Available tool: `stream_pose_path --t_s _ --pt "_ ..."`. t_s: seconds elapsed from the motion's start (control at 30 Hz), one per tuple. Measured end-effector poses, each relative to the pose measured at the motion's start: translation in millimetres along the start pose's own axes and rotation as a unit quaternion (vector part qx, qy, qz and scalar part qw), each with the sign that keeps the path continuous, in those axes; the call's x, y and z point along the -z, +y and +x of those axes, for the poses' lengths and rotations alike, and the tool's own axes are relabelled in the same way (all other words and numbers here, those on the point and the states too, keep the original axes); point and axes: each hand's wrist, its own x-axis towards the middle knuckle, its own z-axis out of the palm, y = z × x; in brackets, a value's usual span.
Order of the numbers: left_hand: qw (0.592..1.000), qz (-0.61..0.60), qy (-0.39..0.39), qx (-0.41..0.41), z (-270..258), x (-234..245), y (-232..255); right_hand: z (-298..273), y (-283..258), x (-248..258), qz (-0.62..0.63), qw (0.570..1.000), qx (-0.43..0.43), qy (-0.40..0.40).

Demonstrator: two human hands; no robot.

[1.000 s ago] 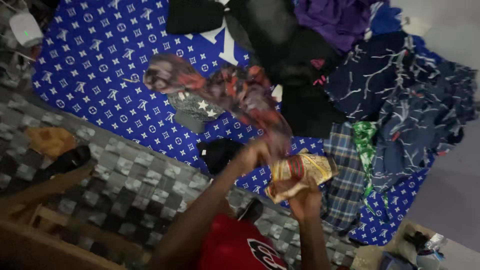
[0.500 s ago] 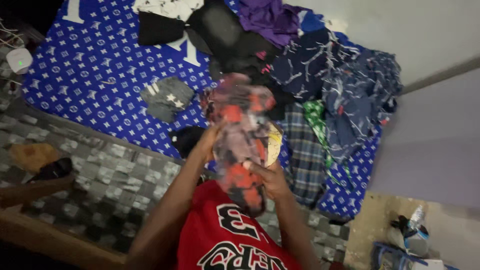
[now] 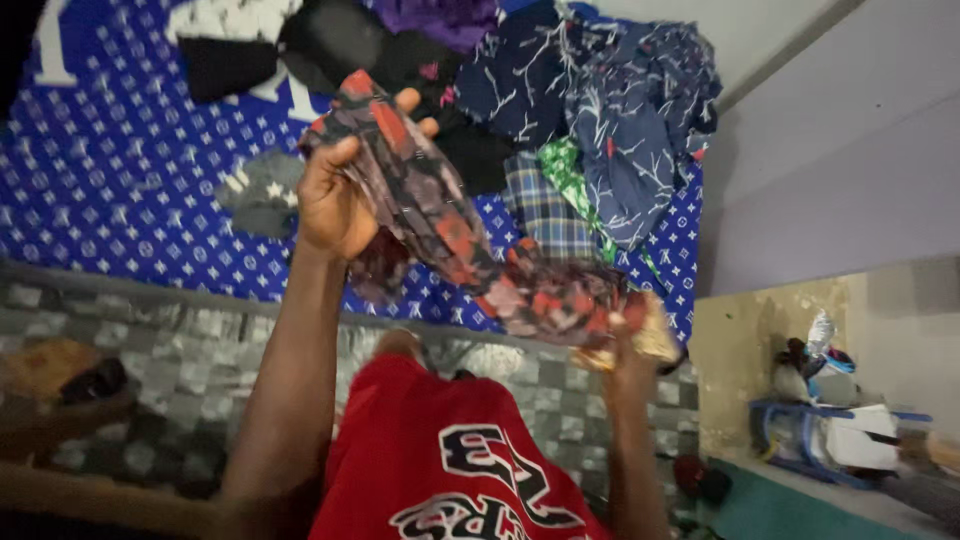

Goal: The person picks up various clothing items from a bed, folds or bundles them by hand, and places them into a wardrobe, including putting a black shirt on a red hanger and hanging it up.

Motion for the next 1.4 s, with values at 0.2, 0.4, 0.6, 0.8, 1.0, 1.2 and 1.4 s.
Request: stream_pose_path --t_s 0.2,0.4,0.6,0.8,1.0,1.2,1.4 --pt "0.983 0.006 -0.099 0.156 58 41 -33 10 -59 -20 -0.145 0.983 0.087 0.064" --pt "0.872 0.401 -0.256 0.114 76 -6 -118 34 -112 -126 -0.064 0.972 0.207 -0.096" --pt "0.701 0.534 -0.467 0.066 110 -34 -93 31 -126 -141 0.150 0.978 0.019 -0.146" --pt "0.753 0.509 -0.316 0.271 135 -28 -119 -4 -137 -101 0.313 0.949 0.019 -0.033" --pt "0.873 0.015 0.017 0.487 68 -44 -196 -19 -166 -3 0.409 0.906 0.063 0.084" --pt "0.857 0.042 -0.162 0.487 40 -82 -278 -38 -170 103 0.313 0.926 0.190 0.096" --pt "0.874 0.138 -0.140 0.444 91 -211 -351 -43 -123 242 0.442 0.869 0.157 0.157"
